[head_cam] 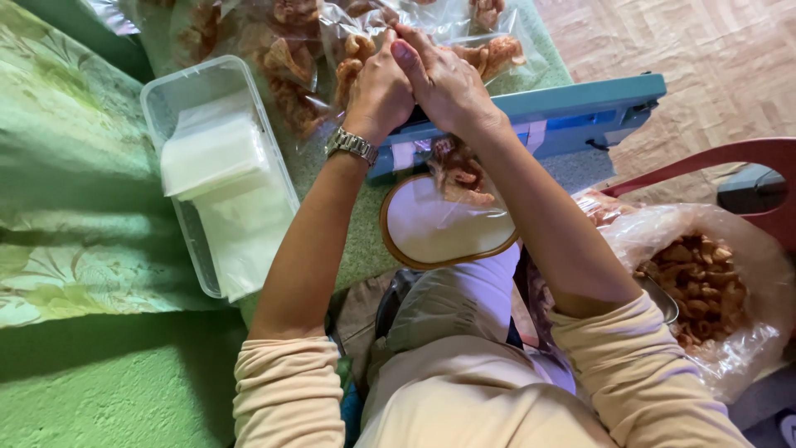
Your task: Packaging snacks into plastic bags and sealing them using a heat sealer
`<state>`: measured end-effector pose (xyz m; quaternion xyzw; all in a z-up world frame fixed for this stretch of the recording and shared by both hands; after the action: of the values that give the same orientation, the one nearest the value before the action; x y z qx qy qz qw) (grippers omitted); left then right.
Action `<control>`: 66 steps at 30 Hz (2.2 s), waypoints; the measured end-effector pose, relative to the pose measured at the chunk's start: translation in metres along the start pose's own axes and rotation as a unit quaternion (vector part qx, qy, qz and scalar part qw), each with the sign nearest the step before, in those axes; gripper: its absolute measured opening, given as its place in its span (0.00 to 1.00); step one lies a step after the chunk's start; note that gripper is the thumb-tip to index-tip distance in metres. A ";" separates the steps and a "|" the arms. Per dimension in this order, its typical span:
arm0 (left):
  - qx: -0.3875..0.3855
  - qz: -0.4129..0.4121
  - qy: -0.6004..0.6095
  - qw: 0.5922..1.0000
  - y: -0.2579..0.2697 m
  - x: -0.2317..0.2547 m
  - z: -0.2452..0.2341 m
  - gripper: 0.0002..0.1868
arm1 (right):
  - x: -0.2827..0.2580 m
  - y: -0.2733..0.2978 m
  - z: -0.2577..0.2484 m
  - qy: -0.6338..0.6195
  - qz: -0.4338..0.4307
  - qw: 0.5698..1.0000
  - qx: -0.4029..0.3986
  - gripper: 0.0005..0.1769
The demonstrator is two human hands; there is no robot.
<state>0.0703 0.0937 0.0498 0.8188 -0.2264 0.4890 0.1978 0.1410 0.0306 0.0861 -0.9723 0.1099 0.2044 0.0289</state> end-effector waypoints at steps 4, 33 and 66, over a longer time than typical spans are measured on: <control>0.024 0.037 0.054 0.998 -0.002 0.013 -0.008 0.21 | -0.011 0.004 -0.018 -0.035 -0.077 0.995 0.046 0.45; 0.077 0.115 0.132 0.982 0.140 0.010 0.037 0.45 | 0.061 0.148 0.020 -0.264 -0.034 0.952 0.154 0.31; 0.091 0.340 0.430 0.831 0.184 0.033 0.067 0.24 | 0.047 0.195 0.038 -0.220 -0.089 0.905 0.354 0.32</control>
<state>0.0276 -0.0996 0.0683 0.4116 -0.3373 0.8464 0.0208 0.1240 -0.1652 0.0304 -0.8343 0.0785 0.3574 0.4124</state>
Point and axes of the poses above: each hand's wrist, its own y-axis away from the middle knuckle, its own z-axis out of the palm, x = y × z, the point moved 8 cm from there along -y, towards the middle knuckle, and after that the axes turned 15 degrees about y, right-handed, at the moved point
